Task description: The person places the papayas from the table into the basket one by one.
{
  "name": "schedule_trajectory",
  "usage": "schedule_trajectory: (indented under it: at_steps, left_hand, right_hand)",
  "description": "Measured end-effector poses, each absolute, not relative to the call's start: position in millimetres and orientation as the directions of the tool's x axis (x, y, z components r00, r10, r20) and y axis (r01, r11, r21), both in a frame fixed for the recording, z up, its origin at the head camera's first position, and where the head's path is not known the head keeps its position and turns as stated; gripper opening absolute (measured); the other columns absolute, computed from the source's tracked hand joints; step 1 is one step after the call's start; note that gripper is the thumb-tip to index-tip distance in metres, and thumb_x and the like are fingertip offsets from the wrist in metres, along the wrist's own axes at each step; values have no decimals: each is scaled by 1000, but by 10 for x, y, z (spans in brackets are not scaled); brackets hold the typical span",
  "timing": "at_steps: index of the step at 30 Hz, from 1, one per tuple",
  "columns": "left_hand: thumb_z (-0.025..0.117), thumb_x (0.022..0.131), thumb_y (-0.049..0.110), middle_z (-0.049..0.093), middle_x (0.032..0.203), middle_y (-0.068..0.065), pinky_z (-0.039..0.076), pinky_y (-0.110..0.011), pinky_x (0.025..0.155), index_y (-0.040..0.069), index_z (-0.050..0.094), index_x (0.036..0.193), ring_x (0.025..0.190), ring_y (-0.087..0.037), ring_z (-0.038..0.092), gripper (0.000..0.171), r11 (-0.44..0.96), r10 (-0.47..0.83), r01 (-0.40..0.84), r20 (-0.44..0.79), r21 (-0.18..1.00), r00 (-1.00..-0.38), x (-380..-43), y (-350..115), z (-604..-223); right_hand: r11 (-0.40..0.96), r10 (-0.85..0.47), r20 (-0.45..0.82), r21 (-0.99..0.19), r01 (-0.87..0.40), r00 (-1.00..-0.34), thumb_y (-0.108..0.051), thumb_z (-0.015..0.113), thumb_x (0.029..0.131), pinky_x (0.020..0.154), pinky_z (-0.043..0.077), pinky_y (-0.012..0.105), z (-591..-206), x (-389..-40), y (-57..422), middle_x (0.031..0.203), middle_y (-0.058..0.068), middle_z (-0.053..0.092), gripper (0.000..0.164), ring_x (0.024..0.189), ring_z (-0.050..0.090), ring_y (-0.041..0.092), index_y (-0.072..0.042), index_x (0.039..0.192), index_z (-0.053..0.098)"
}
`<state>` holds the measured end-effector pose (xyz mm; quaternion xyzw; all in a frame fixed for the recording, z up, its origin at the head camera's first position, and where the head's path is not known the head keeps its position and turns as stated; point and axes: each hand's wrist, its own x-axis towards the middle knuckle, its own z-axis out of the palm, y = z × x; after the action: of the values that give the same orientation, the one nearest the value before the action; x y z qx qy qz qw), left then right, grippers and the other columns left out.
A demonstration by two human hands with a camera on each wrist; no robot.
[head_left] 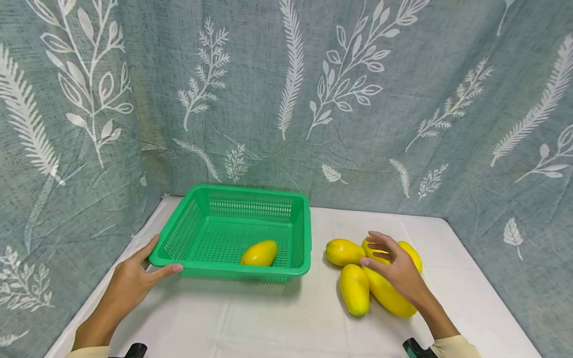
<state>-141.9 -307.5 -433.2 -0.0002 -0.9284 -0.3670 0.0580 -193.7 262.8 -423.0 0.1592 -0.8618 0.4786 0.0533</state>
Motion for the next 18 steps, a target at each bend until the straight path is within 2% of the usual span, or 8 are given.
schedule_trajectory:
  at_steps: [4, 9, 12, 14, 18]
  left_hand:
    - [80, 95, 48, 35, 157, -42, 46, -64, 99, 0, 14, 168, 143, -59, 41, 110, 734, -45, 46, 116, 677, -992, -1416, -3081, -4339]
    - [82, 94, 46, 41, 155, -41, 53, -44, 89, -1, 17, 168, 140, -56, 47, 109, 745, -40, 66, 144, 664, -989, -1421, -3083, -4343]
    - [82, 93, 46, 42, 154, -41, 53, -38, 86, -2, 18, 167, 140, -56, 48, 109, 745, -38, 74, 153, 663, -987, -1421, -3082, -4344]
    - [83, 93, 45, 41, 154, -41, 53, -39, 86, -2, 18, 167, 140, -56, 48, 109, 745, -38, 74, 153, 663, -987, -1422, -3082, -4342]
    - [80, 95, 48, 38, 156, -42, 52, -51, 91, 0, 14, 168, 142, -58, 45, 110, 743, -39, 53, 122, 667, -992, -1425, -3084, -4337]
  right_hand:
    - [524, -197, 227, -798, -299, -954, -27, 78, 100, 107, 49, 25, -4265, -1896, 2713, 149, 14, 58, 66, 135, 57, 35, -15, 158, 49]
    - [542, -178, 208, -795, -272, -962, -26, 77, 100, 106, 49, 24, -4305, -1859, 2804, 148, 13, 59, 66, 134, 57, 34, -12, 158, 48]
    - [558, -176, 210, -784, -273, -962, -28, 79, 99, 105, 50, 25, -4339, -1828, 2860, 145, 13, 61, 68, 132, 59, 33, -9, 157, 49]
    - [573, -176, 214, -771, -277, -961, -29, 80, 98, 106, 49, 27, -4365, -1806, 2896, 144, 12, 62, 69, 131, 60, 32, -9, 157, 50]
    - [610, -162, 212, -746, -267, -964, -33, 81, 97, 105, 48, 24, -4416, -1764, 2958, 144, 10, 63, 70, 129, 61, 30, -11, 156, 51]
